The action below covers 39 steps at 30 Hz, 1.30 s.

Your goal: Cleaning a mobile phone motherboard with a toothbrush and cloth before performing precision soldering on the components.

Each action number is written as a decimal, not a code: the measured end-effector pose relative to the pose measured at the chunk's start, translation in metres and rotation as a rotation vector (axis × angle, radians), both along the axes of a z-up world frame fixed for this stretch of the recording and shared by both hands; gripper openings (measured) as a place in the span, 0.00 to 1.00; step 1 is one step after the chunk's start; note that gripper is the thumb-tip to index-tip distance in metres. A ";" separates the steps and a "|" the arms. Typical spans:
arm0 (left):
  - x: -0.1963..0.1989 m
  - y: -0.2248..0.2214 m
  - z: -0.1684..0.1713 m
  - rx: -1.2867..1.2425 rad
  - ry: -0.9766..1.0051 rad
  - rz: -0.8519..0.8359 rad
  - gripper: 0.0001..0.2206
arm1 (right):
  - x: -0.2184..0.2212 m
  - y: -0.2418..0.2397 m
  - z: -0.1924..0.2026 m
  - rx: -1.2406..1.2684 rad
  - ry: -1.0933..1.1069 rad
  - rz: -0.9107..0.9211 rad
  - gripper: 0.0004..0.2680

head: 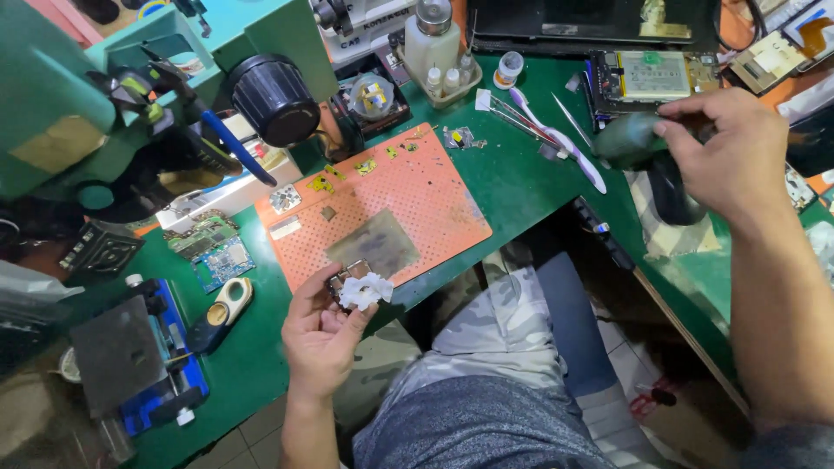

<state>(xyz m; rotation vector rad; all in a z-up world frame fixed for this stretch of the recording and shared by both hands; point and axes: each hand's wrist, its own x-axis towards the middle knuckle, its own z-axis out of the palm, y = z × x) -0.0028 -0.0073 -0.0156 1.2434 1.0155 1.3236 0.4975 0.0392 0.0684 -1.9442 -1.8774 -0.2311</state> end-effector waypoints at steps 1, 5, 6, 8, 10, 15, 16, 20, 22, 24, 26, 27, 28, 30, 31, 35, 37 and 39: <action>0.000 0.000 -0.002 0.004 0.004 -0.001 0.27 | -0.009 0.006 0.008 0.004 0.004 -0.001 0.06; 0.000 0.000 -0.007 -0.022 0.005 0.013 0.28 | -0.037 0.038 0.034 -0.078 0.059 0.158 0.08; -0.001 0.000 -0.009 -0.031 0.036 0.038 0.28 | -0.043 0.049 0.039 -0.095 0.057 0.189 0.09; -0.002 0.000 -0.007 -0.010 0.042 0.040 0.28 | -0.040 0.083 0.034 -0.065 0.025 0.216 0.09; 0.000 -0.001 -0.004 0.007 0.048 0.039 0.27 | -0.048 0.107 0.038 -0.038 -0.007 0.239 0.09; 0.002 -0.002 -0.004 -0.018 -0.026 0.054 0.28 | -0.061 0.116 0.044 -0.085 0.049 0.186 0.19; 0.002 0.000 -0.004 -0.020 -0.028 0.050 0.28 | -0.053 0.096 0.037 -0.087 0.047 0.182 0.19; -0.002 -0.003 -0.003 -0.047 -0.044 0.033 0.28 | -0.036 0.018 0.007 0.188 -0.172 0.196 0.16; 0.002 0.004 -0.001 -0.048 -0.058 0.017 0.27 | -0.027 -0.012 -0.006 0.209 -0.228 0.097 0.17; 0.003 0.003 -0.001 -0.135 -0.108 -0.056 0.23 | -0.022 -0.040 -0.032 0.193 -0.239 -0.036 0.23; 0.005 0.006 0.000 -0.115 -0.077 -0.044 0.24 | -0.017 -0.045 -0.053 0.199 -0.176 -0.040 0.22; 0.005 0.005 0.000 -0.098 -0.043 -0.030 0.25 | -0.016 -0.049 -0.065 0.202 -0.109 -0.041 0.20; 0.006 0.005 -0.001 -0.103 -0.040 -0.034 0.25 | -0.013 -0.049 -0.064 0.196 -0.106 -0.045 0.20; 0.004 0.005 -0.002 -0.048 0.020 0.026 0.26 | -0.013 -0.048 -0.067 0.167 -0.013 -0.111 0.21; 0.002 0.003 -0.004 -0.052 0.027 0.018 0.26 | -0.011 -0.049 -0.072 0.162 -0.008 -0.119 0.21; 0.003 0.002 -0.010 -0.058 0.021 0.089 0.27 | -0.005 -0.051 -0.080 0.225 -0.056 -0.134 0.17; 0.003 0.002 -0.009 -0.063 0.019 0.095 0.27 | -0.006 -0.053 -0.079 0.245 -0.040 -0.140 0.16; 0.003 0.002 -0.006 -0.089 0.026 0.085 0.27 | -0.007 -0.053 -0.075 0.194 -0.020 -0.061 0.15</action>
